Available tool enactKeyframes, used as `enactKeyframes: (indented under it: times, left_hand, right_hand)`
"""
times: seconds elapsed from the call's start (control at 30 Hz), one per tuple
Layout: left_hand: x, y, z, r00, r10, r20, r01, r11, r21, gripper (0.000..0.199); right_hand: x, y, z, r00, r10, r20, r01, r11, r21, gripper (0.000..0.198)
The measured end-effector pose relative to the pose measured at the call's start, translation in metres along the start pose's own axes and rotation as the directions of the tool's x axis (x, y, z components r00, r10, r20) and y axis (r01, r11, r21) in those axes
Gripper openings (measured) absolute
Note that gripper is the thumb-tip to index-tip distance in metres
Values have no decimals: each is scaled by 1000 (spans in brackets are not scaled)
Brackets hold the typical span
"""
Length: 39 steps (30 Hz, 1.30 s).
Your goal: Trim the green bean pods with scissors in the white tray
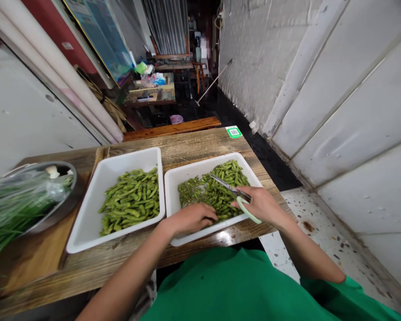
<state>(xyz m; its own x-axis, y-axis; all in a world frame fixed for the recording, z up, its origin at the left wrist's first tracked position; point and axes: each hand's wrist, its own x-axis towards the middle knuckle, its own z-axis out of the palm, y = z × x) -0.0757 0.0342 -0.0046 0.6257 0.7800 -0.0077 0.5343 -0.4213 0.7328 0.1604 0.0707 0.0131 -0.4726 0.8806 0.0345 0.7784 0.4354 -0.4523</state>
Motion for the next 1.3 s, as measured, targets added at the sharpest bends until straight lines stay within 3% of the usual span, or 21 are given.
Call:
enactKeyframes:
  times: [0.07,0.13,0.27,0.43,0.6,0.67,0.77,0.83,0.9,1.0,1.1,1.3]
  left_hand:
    - [6,-7,8,989,33,143,-51,991,123,24]
    - [7,-19,4,983,-26,179,-37,940,340,23]
    - [9,-45,-23,989,-140,36,93,805,586,17]
    - [18,-47,-42,977,-145,-154,207,807,553,22]
    - [27,-37,-23,991,-125,42,82,834,546,19]
    - [29,-35,-17,989,-145,42,97,822,560,16]
    - [28,-31,-19,988,-107,-110,144,901,409,14]
    - [26,-24,-21,948,-140,-286,188,971,146,19]
    - [24,-14,-20,857,-296,-421,231,952,-200,26]
    - [21,-2,-10,711,-531,-461,219,790,-573,33]
    - [19,3,2,632,-594,-497,139,719,-681,35]
    - [15,1,11,578,-583,-571,91,741,-665,38]
  right_hand:
    - [-1,0,-2,1000,-4,-18,4,1000,6,45]
    - [-3,2,-2,999,-8,-33,9,1000,15,44]
    - [-4,5,0,999,-1,-37,2,1000,30,46]
    - [-4,5,0,999,11,-35,-9,999,52,47]
    - [-3,6,0,1000,9,-5,-8,998,66,46]
    - [-3,6,0,1000,11,0,-11,997,71,46]
    - [-4,6,-2,1000,11,-12,-10,997,75,49]
    - [-3,3,-4,1000,-11,-15,12,998,67,53]
    - [-2,-2,-6,999,-48,-10,48,997,56,57]
    - [0,-10,-6,995,-100,16,99,994,50,57]
    - [4,-16,-4,989,-135,57,133,990,51,53]
    - [8,-22,-6,965,-189,180,172,979,107,47]
